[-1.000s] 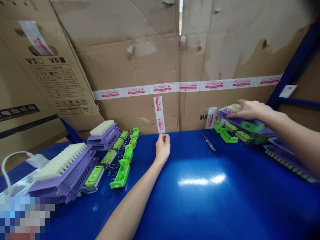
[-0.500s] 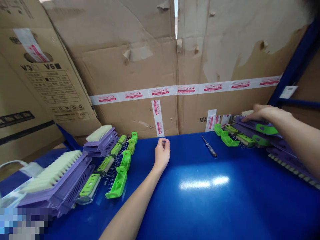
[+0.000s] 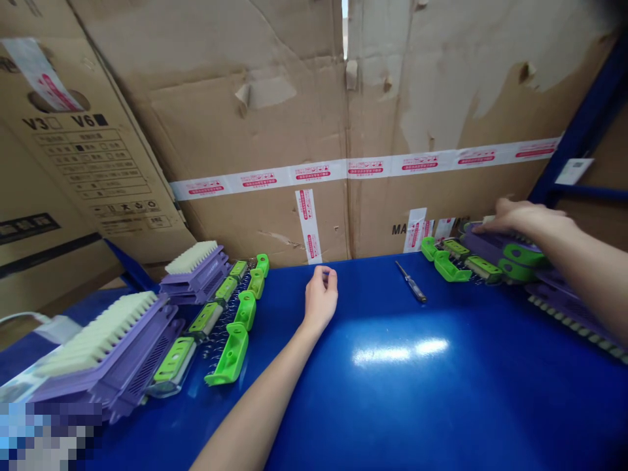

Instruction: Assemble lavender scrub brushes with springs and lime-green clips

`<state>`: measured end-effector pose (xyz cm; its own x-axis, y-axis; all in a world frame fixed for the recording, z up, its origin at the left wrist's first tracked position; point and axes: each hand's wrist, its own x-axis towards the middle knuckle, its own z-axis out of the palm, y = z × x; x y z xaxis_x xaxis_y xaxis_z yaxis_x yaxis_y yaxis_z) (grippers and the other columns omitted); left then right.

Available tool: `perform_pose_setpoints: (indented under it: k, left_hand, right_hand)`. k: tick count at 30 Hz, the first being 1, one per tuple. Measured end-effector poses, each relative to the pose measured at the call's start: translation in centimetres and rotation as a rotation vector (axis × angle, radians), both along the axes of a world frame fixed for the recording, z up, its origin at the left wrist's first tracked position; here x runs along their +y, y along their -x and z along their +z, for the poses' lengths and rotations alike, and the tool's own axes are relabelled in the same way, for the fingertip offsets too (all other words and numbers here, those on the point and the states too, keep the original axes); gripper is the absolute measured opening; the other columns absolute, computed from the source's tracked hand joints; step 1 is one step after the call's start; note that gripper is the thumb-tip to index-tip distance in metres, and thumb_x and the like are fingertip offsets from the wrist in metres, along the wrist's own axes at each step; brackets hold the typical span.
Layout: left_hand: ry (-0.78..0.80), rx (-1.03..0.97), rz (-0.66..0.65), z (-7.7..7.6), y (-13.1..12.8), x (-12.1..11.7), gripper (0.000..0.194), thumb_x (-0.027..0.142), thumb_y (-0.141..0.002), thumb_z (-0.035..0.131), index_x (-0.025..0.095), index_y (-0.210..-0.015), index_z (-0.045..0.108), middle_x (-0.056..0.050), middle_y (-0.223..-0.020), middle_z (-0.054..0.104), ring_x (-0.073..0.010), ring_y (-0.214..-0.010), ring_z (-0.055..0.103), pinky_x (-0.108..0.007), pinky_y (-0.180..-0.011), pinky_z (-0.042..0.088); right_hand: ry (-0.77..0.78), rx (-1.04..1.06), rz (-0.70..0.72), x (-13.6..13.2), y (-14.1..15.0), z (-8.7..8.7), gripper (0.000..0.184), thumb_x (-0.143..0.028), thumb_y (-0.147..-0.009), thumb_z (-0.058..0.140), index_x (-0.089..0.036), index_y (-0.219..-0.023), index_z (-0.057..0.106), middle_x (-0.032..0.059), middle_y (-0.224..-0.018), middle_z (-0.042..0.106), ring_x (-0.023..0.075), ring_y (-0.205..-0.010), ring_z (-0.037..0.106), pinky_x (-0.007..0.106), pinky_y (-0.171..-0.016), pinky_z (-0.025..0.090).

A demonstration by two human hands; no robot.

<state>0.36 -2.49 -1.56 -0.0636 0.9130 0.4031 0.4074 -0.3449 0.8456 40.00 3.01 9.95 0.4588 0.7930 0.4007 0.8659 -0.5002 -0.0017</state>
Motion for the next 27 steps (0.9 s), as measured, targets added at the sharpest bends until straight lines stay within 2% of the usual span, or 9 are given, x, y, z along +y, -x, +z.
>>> perform_pose_setpoints:
  k: [1,4,6,8,11,13,16,21,27]
  left_hand:
    - [-0.036,0.052,-0.005,0.1,-0.2,-0.3,0.017,0.036,-0.086,0.044,0.022,-0.084,0.053,0.001,-0.068,0.057,-0.0127,-0.060,0.052,-0.024,-0.060,0.037]
    - [-0.149,0.256,-0.035,0.5,-0.8,-1.5,0.017,0.032,-0.084,0.048,0.022,-0.071,0.053,-0.001,-0.069,0.057,-0.0139,-0.062,0.051,-0.024,-0.061,0.036]
    - [-0.207,0.394,-0.081,0.6,-1.3,-2.2,0.020,0.030,-0.083,0.049,0.022,-0.065,0.053,-0.004,-0.070,0.058,-0.0153,-0.063,0.052,-0.024,-0.061,0.036]
    - [-0.242,0.470,-0.122,0.6,-1.6,-2.7,0.021,0.029,-0.082,0.051,0.021,-0.063,0.054,-0.005,-0.069,0.058,-0.0169,-0.064,0.054,-0.025,-0.061,0.036]
    - [-0.243,0.449,-0.095,0.6,-1.5,-2.7,0.021,0.030,-0.082,0.051,0.021,-0.063,0.054,-0.006,-0.067,0.059,-0.0168,-0.062,0.053,-0.024,-0.060,0.034]
    - [-0.213,0.456,-0.003,0.7,-1.3,-2.5,0.025,0.031,-0.085,0.047,0.021,-0.063,0.053,-0.005,-0.065,0.059,-0.0159,-0.058,0.052,-0.025,-0.058,0.032]
    - [-0.157,0.529,0.116,0.9,-1.1,-2.1,0.031,0.034,-0.089,0.040,0.021,-0.063,0.053,-0.003,-0.061,0.058,-0.0149,-0.056,0.052,-0.025,-0.054,0.028]
    - [-0.142,0.592,0.096,1.0,-1.1,-2.2,0.034,0.036,-0.089,0.039,0.021,-0.063,0.055,-0.003,-0.060,0.060,-0.0148,-0.056,0.054,-0.025,-0.053,0.026]
    - [-0.068,0.436,0.087,0.9,-0.6,-1.7,0.041,0.041,-0.089,0.038,0.022,-0.056,0.052,0.000,-0.053,0.056,-0.0135,-0.050,0.047,-0.025,-0.053,0.025]
  right_hand:
    - [0.015,0.013,-0.005,-0.8,1.9,0.2,0.068,-0.059,-0.076,0.056,0.000,-0.109,0.060,0.0310,-0.101,0.058,0.0355,-0.100,0.053,0.041,-0.067,0.031]
    - [-0.053,-0.098,0.253,-3.3,8.9,-0.5,0.053,-0.047,-0.088,0.041,-0.004,-0.115,0.055,0.0282,-0.108,0.056,0.0355,-0.101,0.051,0.042,-0.072,0.033]
    - [-0.101,-0.139,0.434,-5.1,13.9,-2.5,0.045,-0.039,-0.089,0.041,-0.008,-0.118,0.053,0.0231,-0.103,0.059,0.0332,-0.096,0.053,0.041,-0.074,0.037]
    - [-0.118,-0.151,0.647,-6.8,18.2,-5.4,0.040,-0.034,-0.089,0.041,-0.012,-0.120,0.052,0.0189,-0.106,0.060,0.0305,-0.097,0.053,0.040,-0.077,0.039]
    - [-0.089,-0.149,0.914,-8.6,22.0,-9.3,0.037,-0.030,-0.090,0.039,-0.015,-0.120,0.054,0.0156,-0.110,0.059,0.0280,-0.100,0.053,0.039,-0.082,0.040]
    - [-0.058,-0.146,1.039,-9.2,22.6,-10.7,0.036,-0.026,-0.090,0.039,-0.015,-0.120,0.055,0.0143,-0.111,0.059,0.0264,-0.100,0.054,0.038,-0.082,0.041]
    - [-0.081,-0.182,1.114,-9.3,21.7,-11.0,0.035,-0.023,-0.090,0.038,-0.015,-0.118,0.057,0.0147,-0.112,0.060,0.0264,-0.099,0.054,0.039,-0.082,0.042]
    - [-0.135,-0.307,1.189,-9.7,20.8,-10.2,0.034,-0.018,-0.087,0.041,-0.013,-0.115,0.060,0.0167,-0.113,0.059,0.0269,-0.101,0.054,0.042,-0.087,0.039]
    - [-0.207,-0.487,1.302,-10.8,21.4,-9.9,0.035,-0.017,-0.091,0.033,-0.013,-0.110,0.062,0.0165,-0.114,0.060,0.0257,-0.104,0.052,0.043,-0.088,0.038]
